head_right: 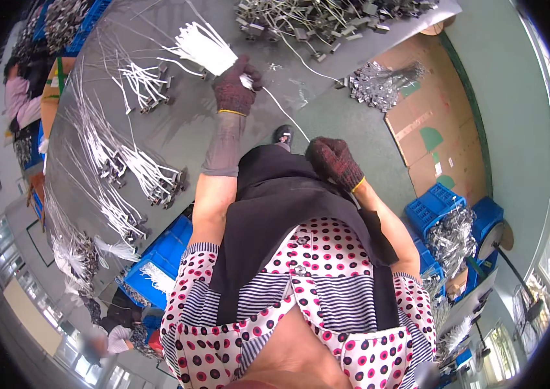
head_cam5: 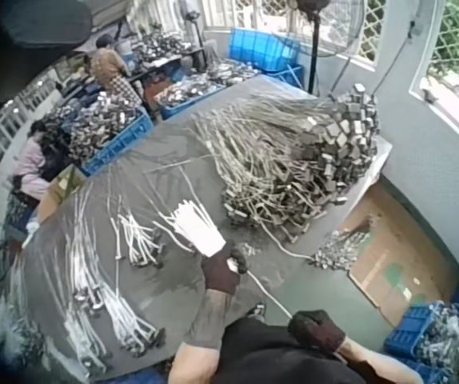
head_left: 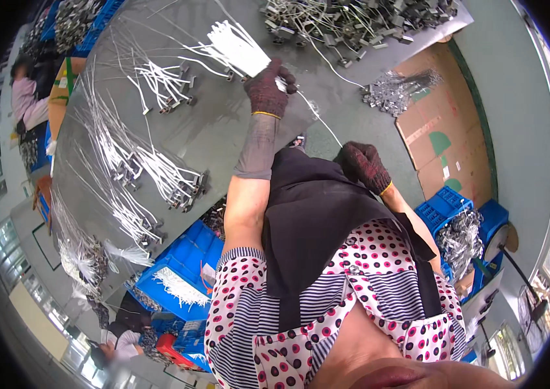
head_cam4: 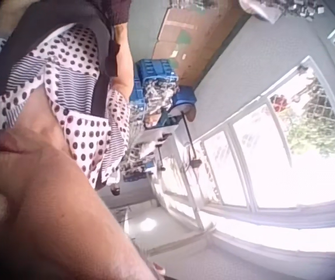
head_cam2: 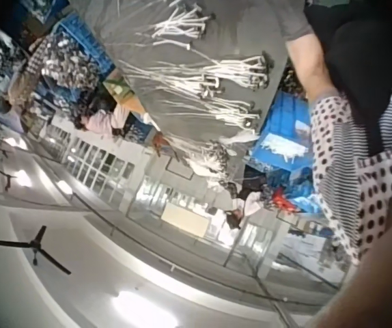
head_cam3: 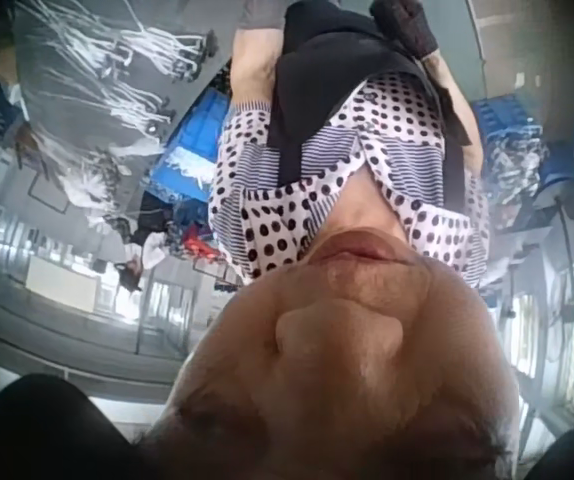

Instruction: Organizing and bundling white electrical wires at a manual assembly station.

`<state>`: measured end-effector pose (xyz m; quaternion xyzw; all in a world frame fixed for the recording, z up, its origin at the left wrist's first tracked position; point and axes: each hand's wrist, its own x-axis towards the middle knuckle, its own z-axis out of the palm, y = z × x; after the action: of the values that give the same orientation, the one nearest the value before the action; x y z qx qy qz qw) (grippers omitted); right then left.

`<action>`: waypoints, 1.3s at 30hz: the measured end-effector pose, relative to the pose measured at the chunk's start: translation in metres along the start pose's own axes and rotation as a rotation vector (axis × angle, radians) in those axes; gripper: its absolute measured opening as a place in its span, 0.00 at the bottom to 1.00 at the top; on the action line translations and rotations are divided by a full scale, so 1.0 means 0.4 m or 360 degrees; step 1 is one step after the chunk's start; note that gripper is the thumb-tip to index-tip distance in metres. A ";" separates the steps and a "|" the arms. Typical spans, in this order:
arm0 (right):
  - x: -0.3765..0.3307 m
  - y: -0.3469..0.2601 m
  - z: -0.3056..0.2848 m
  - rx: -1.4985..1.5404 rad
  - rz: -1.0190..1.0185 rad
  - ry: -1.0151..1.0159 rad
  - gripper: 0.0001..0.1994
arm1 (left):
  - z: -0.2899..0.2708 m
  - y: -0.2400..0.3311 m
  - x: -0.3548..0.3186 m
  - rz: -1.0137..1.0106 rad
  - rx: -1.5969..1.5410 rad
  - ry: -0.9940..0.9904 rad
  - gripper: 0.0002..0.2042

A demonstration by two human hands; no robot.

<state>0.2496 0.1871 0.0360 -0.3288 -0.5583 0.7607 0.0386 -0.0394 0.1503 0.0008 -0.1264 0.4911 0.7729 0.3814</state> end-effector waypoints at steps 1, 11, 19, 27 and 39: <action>0.008 0.045 -0.017 -0.0131 -0.0069 -0.0060 0.20 | 0.022 0.006 -0.026 -0.0006 0.0169 -0.0018 0.07; 0.169 -0.050 0.017 0.0138 0.0412 0.0048 0.40 | -0.052 0.134 0.021 0.0300 0.0505 0.0041 0.11; 0.483 -0.162 0.207 0.0478 0.0390 -0.0090 0.41 | -0.043 0.082 -0.013 0.0085 0.0528 -0.0262 0.10; 0.483 -0.184 0.141 -0.0767 -0.0266 0.0374 0.23 | -0.124 0.143 0.070 0.0480 0.1472 0.0450 0.18; 0.351 0.018 -0.154 -0.2390 -0.0753 0.0721 0.12 | -0.060 0.056 0.001 0.0449 0.0779 0.0006 0.11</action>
<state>0.1754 0.2949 -0.0442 -0.2861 -0.9523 0.0709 0.0795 -0.0599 0.1249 0.0037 0.0375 0.6766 0.6766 0.2882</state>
